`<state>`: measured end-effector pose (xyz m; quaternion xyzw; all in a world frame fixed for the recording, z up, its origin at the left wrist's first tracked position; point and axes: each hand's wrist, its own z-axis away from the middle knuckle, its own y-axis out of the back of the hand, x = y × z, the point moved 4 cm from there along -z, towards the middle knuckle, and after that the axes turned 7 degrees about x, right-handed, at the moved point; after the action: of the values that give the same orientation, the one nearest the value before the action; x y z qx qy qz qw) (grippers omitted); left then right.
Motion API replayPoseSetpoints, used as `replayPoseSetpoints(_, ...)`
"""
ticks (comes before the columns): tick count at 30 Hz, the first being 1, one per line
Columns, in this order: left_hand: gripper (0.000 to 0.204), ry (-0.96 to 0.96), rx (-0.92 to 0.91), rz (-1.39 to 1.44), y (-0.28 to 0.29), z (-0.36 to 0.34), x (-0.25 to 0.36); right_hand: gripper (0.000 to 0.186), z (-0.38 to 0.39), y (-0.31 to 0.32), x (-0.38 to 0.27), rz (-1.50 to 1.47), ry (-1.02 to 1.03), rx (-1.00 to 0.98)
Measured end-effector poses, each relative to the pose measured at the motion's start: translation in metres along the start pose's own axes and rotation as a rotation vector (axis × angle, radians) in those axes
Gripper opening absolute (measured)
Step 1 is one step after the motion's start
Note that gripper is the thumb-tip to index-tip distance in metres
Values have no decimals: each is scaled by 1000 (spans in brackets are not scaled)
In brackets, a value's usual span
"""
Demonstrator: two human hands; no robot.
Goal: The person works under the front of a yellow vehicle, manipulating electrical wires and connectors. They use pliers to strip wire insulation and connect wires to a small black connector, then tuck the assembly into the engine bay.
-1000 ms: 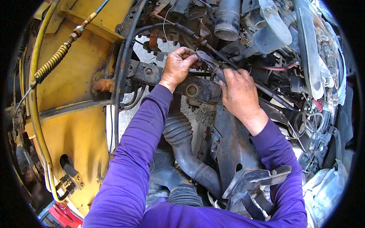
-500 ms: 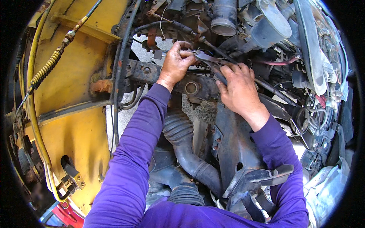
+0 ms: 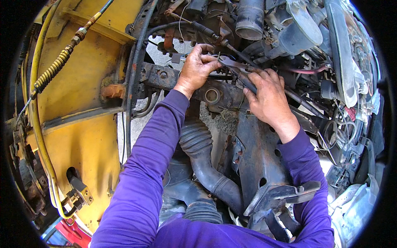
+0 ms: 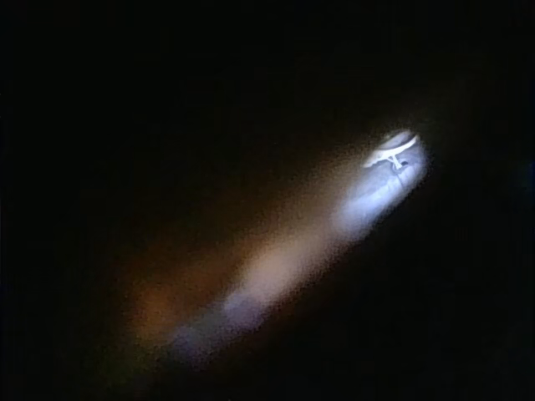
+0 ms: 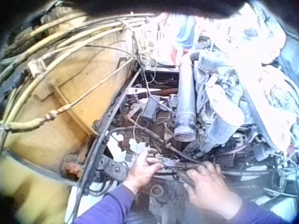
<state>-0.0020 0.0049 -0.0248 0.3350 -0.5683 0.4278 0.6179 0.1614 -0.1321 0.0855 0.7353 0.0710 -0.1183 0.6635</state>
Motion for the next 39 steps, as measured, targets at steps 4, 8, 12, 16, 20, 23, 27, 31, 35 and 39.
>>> replayPoseSetpoints(4, 49, -19, -6, -17, -1, -1, -3, 35, 0, -5, -1, -9, 19, 28)
replayPoseSetpoints(8, 48, 9, -12, -16, 0, -1, -5, 31, -2, -8, -3, 16, 7, -4)
replayPoseSetpoints(12, 44, 32, -36, 8, -3, 2, -3, 27, 0, -10, -8, 74, 51, 30)
replayPoseSetpoints(16, 40, -47, -68, -116, -6, 7, 8, 27, 1, -14, -7, 64, 58, 55)
replayPoseSetpoints(20, 37, -80, -81, -190, -10, 6, 9, 28, 0, -18, -7, 24, 18, 69)
replayPoseSetpoints(23, 34, -101, -28, -37, -14, 9, 5, 26, -1, -16, -10, -12, 10, 58)
replayPoseSetpoints(27, 32, -81, -16, -78, -11, 8, 0, 24, -1, -19, -10, -112, -60, 23)
replayPoseSetpoints(31, 31, -99, 24, -49, -11, 9, 1, 24, -2, -15, -10, -175, -86, 29)
replayPoseSetpoints(35, 33, -50, 252, -283, -19, 8, 7, 25, -4, -21, -5, -171, -180, 7)
replayPoseSetpoints(39, 33, -148, 195, -411, -16, 9, -2, 29, -4, -13, 0, -202, -250, -19)
